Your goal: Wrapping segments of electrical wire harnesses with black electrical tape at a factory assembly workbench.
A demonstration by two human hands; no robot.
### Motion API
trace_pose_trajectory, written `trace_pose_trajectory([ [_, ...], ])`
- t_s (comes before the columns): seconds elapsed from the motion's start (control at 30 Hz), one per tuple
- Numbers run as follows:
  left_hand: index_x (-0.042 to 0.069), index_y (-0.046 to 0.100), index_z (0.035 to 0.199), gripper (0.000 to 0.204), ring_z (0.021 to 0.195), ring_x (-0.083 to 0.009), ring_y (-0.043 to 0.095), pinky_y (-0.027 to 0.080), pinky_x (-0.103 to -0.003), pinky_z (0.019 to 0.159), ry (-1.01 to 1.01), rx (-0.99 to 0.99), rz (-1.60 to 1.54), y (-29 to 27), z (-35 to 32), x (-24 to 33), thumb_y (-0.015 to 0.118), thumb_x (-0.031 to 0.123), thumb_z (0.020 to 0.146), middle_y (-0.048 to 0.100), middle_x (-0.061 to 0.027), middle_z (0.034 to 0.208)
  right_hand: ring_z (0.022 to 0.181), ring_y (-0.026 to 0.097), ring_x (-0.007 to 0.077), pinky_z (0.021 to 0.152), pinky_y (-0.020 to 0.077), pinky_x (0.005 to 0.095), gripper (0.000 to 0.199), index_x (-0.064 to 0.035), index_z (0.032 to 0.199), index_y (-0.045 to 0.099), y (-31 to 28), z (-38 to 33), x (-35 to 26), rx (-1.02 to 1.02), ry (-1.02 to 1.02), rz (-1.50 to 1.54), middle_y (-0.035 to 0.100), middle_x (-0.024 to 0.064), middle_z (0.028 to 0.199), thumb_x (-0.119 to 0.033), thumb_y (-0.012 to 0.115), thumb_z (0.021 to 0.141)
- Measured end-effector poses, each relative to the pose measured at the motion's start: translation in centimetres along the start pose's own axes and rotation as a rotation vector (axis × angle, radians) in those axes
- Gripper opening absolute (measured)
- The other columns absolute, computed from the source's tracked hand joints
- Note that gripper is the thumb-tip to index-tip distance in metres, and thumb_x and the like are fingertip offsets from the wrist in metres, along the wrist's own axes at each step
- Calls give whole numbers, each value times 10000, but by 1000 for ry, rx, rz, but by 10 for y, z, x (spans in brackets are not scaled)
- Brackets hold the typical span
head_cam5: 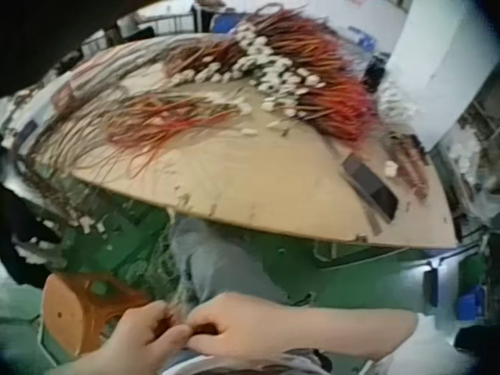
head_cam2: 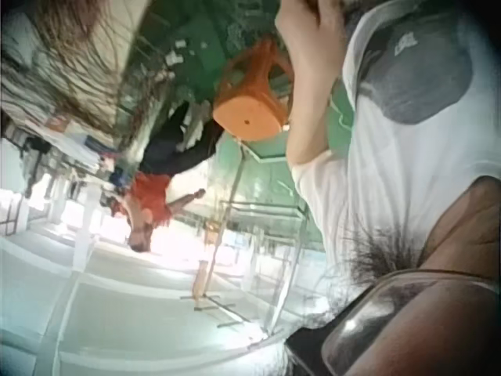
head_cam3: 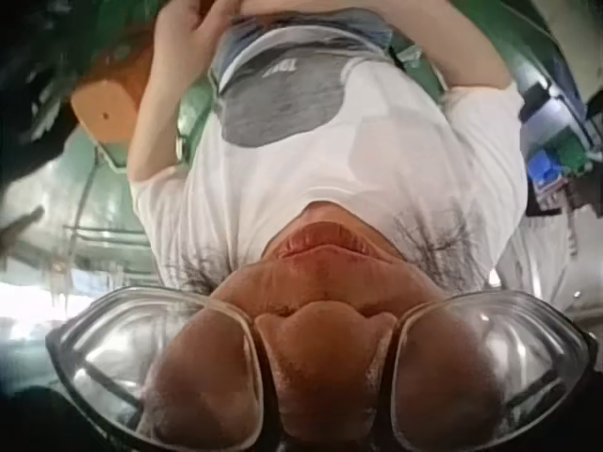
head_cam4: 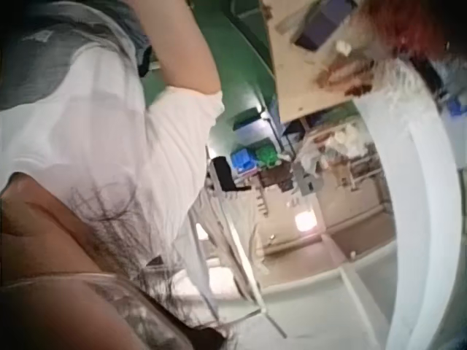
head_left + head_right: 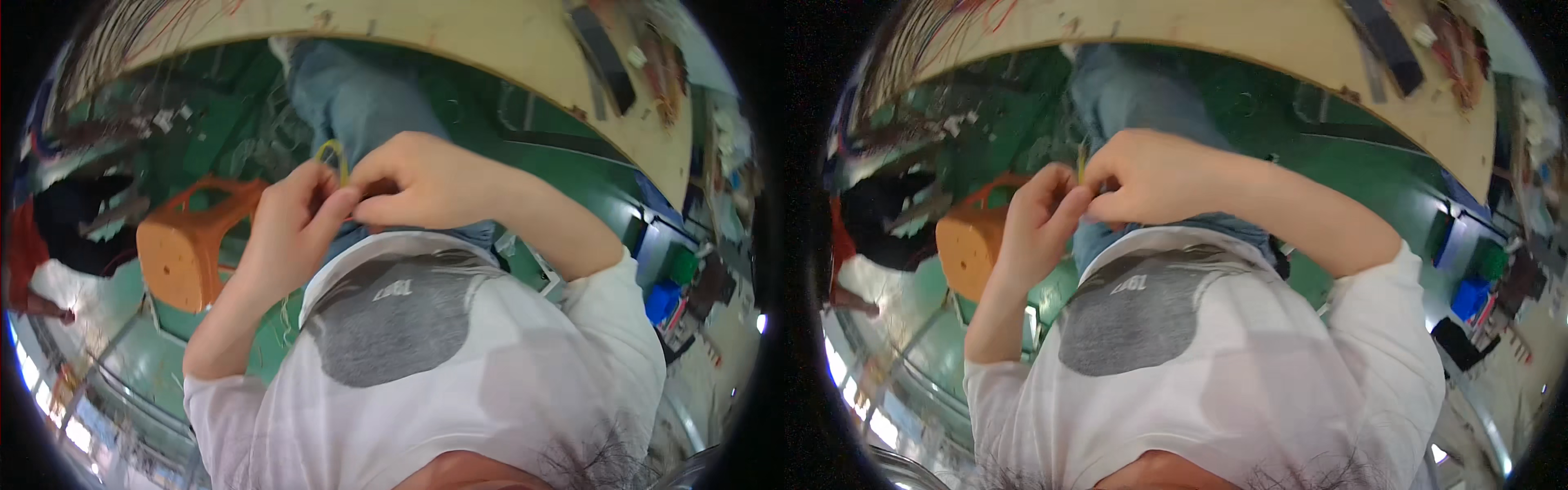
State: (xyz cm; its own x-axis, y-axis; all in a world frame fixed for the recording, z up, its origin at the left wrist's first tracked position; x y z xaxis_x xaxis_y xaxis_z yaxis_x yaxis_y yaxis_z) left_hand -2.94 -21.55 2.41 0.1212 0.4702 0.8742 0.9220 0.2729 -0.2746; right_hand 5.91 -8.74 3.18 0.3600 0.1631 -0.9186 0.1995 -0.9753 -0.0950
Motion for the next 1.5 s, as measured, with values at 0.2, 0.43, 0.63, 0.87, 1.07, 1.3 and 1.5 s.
trace_pose_trajectory([
  [0.2, 25, 466, 680, 229, 507, -32, 385, 311, -193, 448, -248, -247, -267, -1, -12, 11, 527, 174, 843, 469, 16, 573, 560, 522, 89, 519, 403, 236, 188, 10, 744, 571, 6, -8, -6, -139, 30, 264, 562, 45, 607, -176, 588, 773],
  [0.43, 20, 458, 679, 190, 536, -91, 449, 324, -208, 458, 101, 49, -336, -114, -68, 38, 534, 143, 802, 465, -9, 608, 497, 498, 97, 466, 377, 243, 152, -13, 696, 558, -46, -79, 8, 127, -20, 14, 519, 46, 557, -144, 561, 773],
  [0.63, 1, 497, 784, 91, 636, -182, 517, 397, -312, 525, 451, -133, 1114, -62, -35, 125, 555, 35, 722, 493, -91, 723, 692, 553, 193, 592, 408, 320, 263, 2, 899, 538, -128, -64, -26, 792, 256, -1353, 580, 101, 761, -117, 602, 674],
  [0.87, -11, 533, 763, 141, 730, -249, 536, 463, -348, 715, 1356, -146, 1443, 14, 3, 152, 563, 79, 659, 531, -86, 798, 576, 519, 137, 496, 379, 262, 167, -3, 802, 554, -114, -76, -14, 1086, -42, -1343, 545, 75, 635, -153, 575, 733],
  [1.07, -1, 567, 779, 175, 839, -244, 540, 386, -363, 848, 1561, -87, 902, 163, 75, 96, 539, 138, 677, 558, -108, 866, 487, 488, 94, 438, 364, 218, 174, -8, 764, 576, -69, -159, 63, 1616, -306, -598, 528, 45, 552, -180, 558, 778],
  [1.3, 9, 586, 894, 270, 935, -285, 559, 345, -431, 878, 198, -782, 1301, 205, 106, 36, 592, 228, 737, 599, -151, 939, 882, 518, 197, 745, 432, 397, 439, -25, 1036, 542, 30, -162, 306, 1471, 716, 914, 546, 113, 1014, -387, 572, 790],
  [1.5, -29, 552, 796, 251, 809, -357, 568, 439, -401, 711, 389, -680, 755, 236, 116, -9, 574, 218, 754, 594, -210, 790, 860, 530, 223, 715, 462, 406, 414, -21, 1085, 498, 23, -118, 315, 1204, 75, 1738, 533, 126, 975, -334, 558, 821],
])
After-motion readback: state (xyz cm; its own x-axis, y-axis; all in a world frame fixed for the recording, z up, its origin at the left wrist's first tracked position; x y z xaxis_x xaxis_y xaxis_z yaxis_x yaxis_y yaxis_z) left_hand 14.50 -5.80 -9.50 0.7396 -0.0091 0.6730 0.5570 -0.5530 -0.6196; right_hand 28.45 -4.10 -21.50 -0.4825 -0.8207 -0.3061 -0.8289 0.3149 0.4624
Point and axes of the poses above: each hand's wrist, its own z-axis towards the middle knuckle, its own y-axis out of the palm, x = y × z, the point moved 3 cm from there along z, towards the middle knuckle
